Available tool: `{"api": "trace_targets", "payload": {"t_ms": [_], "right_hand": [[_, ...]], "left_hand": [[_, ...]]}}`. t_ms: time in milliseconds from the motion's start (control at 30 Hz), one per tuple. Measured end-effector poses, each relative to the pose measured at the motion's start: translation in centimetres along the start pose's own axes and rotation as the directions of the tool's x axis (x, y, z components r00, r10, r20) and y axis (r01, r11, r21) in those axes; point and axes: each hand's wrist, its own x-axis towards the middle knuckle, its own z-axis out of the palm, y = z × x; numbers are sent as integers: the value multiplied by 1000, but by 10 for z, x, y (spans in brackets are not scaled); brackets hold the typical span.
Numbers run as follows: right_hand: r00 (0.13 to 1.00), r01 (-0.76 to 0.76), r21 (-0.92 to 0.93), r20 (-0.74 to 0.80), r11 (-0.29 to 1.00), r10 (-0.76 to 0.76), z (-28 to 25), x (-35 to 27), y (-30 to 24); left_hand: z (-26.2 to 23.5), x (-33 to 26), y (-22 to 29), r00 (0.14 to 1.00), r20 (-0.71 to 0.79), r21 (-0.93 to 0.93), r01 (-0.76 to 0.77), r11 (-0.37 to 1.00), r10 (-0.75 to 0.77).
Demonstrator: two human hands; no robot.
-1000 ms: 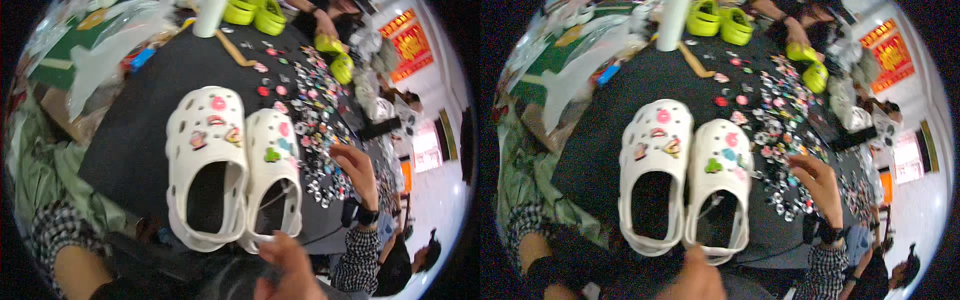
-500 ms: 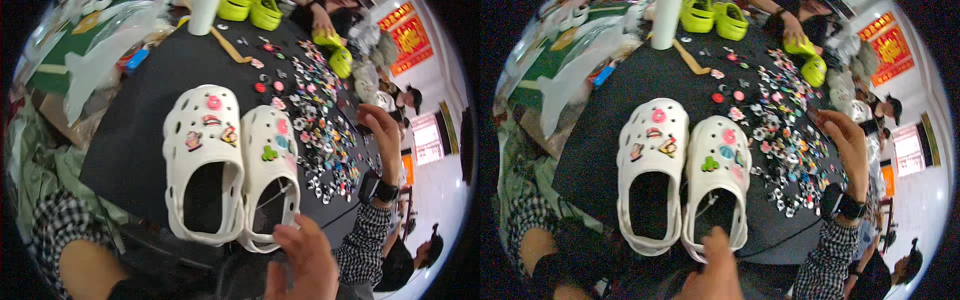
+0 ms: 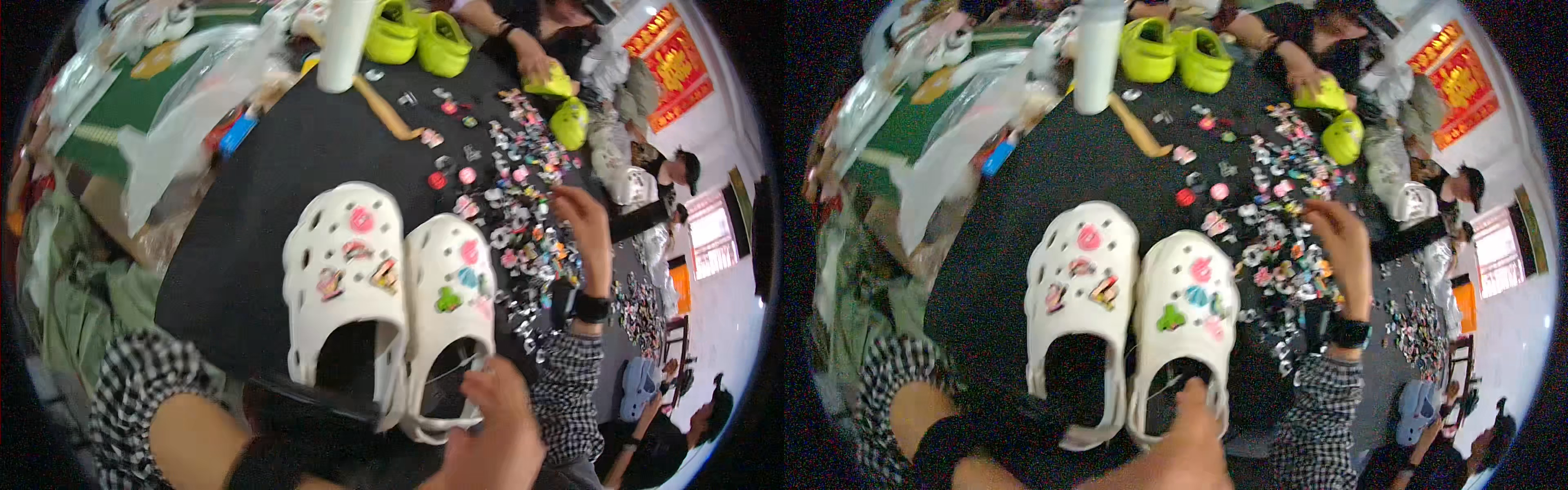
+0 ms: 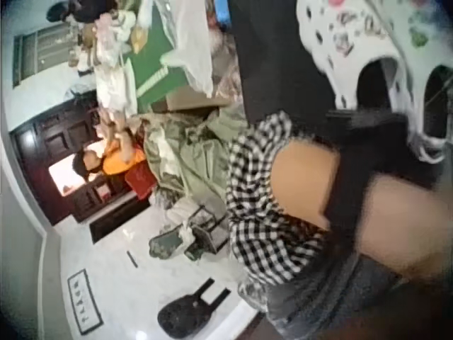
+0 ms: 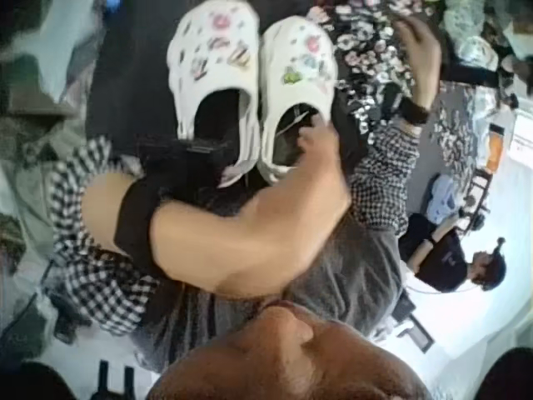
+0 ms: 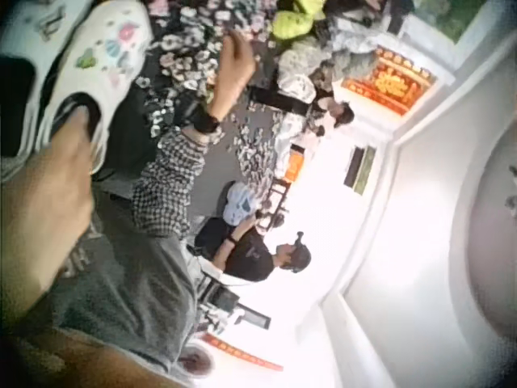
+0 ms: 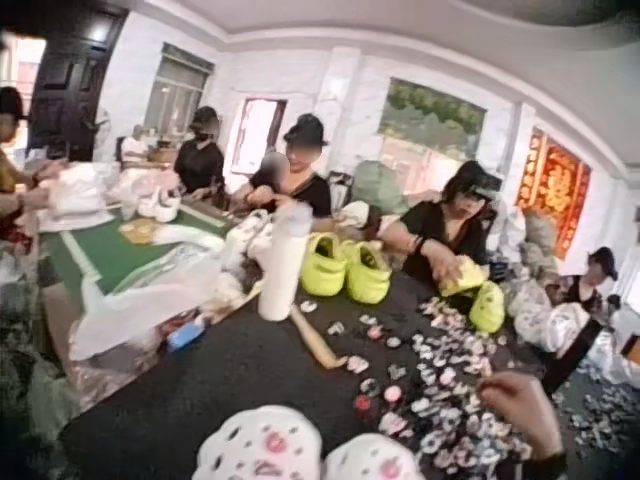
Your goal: Manually attaching various decorative charms into the holes of clog-style shoes at a manufacturing finishing table.
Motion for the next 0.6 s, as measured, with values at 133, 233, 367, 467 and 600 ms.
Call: {"api": "trace_targets", "payload": {"t_ms": [133, 233, 367, 467, 600], "right_hand": [[998, -4, 67, -59, 998, 8, 3, -6, 25], [997, -1, 12, -73, 1000, 2, 7, -7, 26], [998, 52, 18, -32, 998, -51, 11, -8, 18], [991, 104, 24, 78, 994, -105, 28, -5, 18], [977, 212, -142, 51, 967, -206, 55, -8, 24]], "left_hand": [[17, 9, -3, 913, -407, 30, 49, 998, -32], [50, 7, -25, 851, -514, -134, 46, 990, -109], [71, 6, -39, 846, -463, -288, 138, 948, -264], [76, 7, -40, 836, -463, -322, 150, 935, -294], [74, 10, -40, 813, -482, -383, 139, 913, -326]]}}
